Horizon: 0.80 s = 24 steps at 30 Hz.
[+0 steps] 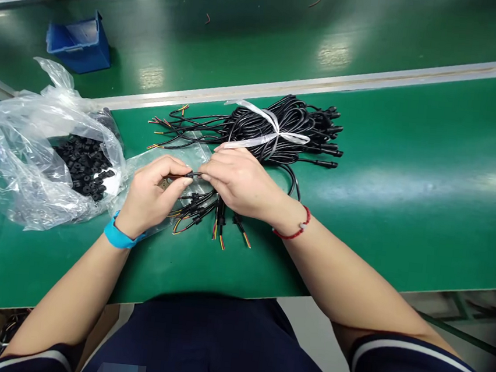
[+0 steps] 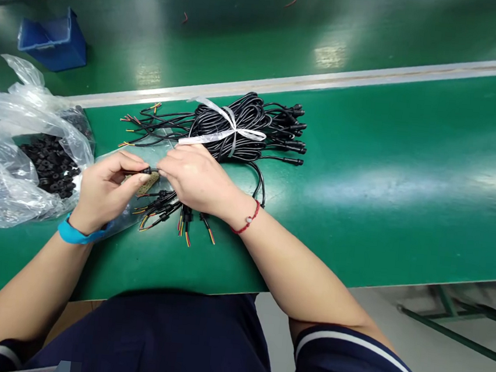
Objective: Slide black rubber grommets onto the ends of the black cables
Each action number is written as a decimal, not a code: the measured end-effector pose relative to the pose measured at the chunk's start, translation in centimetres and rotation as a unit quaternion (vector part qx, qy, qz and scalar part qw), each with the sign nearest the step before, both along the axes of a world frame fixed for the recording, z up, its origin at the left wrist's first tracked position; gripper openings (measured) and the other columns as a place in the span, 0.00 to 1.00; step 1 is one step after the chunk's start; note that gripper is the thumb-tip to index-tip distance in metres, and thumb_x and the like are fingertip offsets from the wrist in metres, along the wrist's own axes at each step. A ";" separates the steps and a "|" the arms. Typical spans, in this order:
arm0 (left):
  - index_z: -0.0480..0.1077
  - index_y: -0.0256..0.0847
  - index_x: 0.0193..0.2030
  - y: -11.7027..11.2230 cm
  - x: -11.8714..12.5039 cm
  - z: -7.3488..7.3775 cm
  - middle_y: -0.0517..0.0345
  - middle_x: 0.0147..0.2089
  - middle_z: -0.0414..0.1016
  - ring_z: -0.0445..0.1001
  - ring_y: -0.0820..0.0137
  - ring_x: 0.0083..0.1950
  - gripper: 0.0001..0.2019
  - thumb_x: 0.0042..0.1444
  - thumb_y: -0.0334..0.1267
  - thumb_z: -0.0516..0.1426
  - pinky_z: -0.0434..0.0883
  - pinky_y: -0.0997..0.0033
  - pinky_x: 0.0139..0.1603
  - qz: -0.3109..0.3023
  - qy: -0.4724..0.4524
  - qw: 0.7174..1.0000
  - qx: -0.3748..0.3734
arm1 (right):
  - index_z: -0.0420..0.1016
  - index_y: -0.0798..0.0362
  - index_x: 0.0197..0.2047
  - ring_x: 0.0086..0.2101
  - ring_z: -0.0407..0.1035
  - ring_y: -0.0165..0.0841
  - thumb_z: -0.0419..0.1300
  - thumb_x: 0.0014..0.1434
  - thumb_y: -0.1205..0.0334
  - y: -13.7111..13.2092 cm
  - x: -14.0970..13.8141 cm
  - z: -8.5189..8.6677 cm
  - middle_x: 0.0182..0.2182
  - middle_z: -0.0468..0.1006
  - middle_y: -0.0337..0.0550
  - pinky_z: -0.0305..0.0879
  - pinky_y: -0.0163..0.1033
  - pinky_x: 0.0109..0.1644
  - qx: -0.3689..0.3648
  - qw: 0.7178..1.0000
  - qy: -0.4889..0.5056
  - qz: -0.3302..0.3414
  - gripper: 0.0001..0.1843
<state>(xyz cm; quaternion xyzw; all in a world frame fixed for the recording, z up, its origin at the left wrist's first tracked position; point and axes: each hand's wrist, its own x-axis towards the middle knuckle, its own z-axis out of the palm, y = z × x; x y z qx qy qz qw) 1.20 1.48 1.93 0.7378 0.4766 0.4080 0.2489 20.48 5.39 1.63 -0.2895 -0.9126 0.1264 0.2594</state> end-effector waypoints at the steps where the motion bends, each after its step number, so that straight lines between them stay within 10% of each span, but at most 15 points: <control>1: 0.71 0.39 0.36 0.0 -0.1 -0.1 0.57 0.35 0.75 0.73 0.70 0.38 0.02 0.55 0.32 0.60 0.72 0.68 0.40 0.000 -0.004 1.000 -0.004 | 0.75 0.55 0.34 0.31 0.62 0.31 0.48 0.65 0.67 0.0 0.0 0.1 0.26 0.70 0.41 0.58 0.39 0.47 -0.003 1.000 0.002 0.000 0.15; 24: 0.71 0.39 0.34 -0.6 1.2 -0.7 0.59 0.35 0.78 0.75 0.71 0.36 0.02 0.53 0.31 0.60 0.72 0.72 0.38 0.032 0.029 0.999 0.030 | 0.71 0.55 0.28 0.28 0.60 0.31 0.48 0.61 0.69 0.0 -0.3 -0.3 0.24 0.70 0.41 0.59 0.39 0.43 -0.032 0.999 0.034 0.014 0.14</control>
